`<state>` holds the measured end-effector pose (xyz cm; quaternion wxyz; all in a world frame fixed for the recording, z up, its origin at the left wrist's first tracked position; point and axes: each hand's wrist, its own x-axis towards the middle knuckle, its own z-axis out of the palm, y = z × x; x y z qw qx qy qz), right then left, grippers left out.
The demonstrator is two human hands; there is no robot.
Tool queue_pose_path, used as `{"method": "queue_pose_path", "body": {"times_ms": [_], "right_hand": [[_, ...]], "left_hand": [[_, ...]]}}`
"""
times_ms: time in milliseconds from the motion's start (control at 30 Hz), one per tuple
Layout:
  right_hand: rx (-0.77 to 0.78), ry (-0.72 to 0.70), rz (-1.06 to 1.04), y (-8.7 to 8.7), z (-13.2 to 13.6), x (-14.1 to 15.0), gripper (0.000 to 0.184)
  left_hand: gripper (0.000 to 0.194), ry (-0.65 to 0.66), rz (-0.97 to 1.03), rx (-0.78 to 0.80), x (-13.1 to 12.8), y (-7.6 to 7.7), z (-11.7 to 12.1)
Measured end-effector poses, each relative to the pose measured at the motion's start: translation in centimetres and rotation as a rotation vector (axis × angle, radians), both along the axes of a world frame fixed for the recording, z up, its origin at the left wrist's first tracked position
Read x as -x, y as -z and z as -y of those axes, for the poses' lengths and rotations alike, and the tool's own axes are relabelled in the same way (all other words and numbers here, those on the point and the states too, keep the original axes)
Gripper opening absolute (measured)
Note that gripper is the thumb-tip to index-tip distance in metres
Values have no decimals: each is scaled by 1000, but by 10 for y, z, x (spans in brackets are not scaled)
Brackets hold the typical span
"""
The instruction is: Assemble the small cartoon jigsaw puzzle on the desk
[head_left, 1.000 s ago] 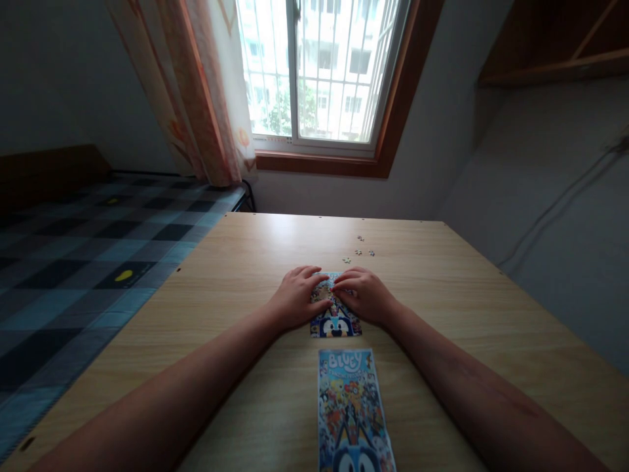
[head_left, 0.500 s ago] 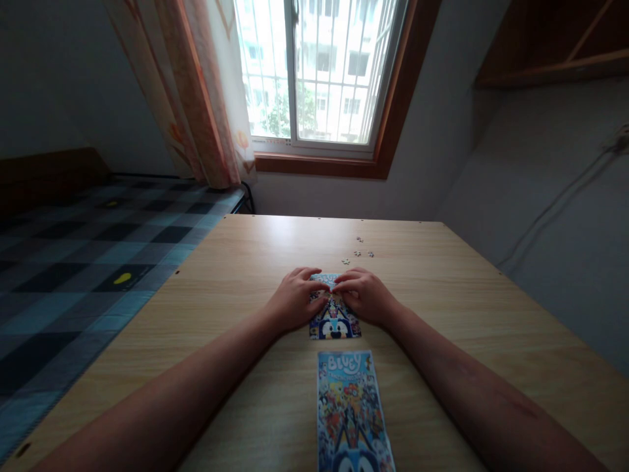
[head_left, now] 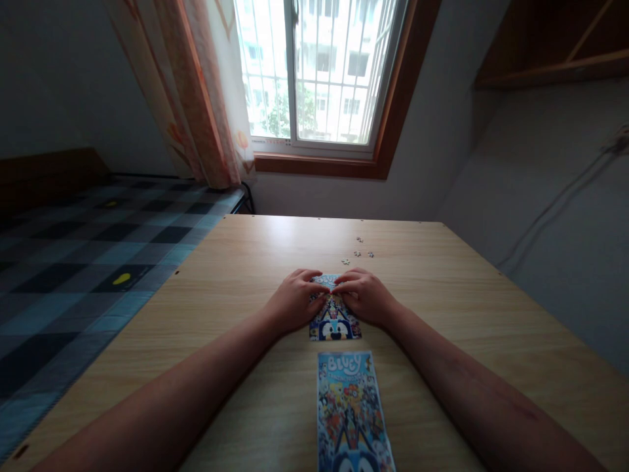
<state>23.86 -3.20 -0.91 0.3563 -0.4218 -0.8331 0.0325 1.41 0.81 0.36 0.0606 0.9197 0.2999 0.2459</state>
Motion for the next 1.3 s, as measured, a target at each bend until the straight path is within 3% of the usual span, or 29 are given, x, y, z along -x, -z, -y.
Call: {"method": "queue_pose_path", "body": {"times_ms": [1300], "right_hand": [[12, 12, -1, 4, -3, 0, 28]], "left_hand": [[23, 148, 16, -37, -2, -2, -1]]}}
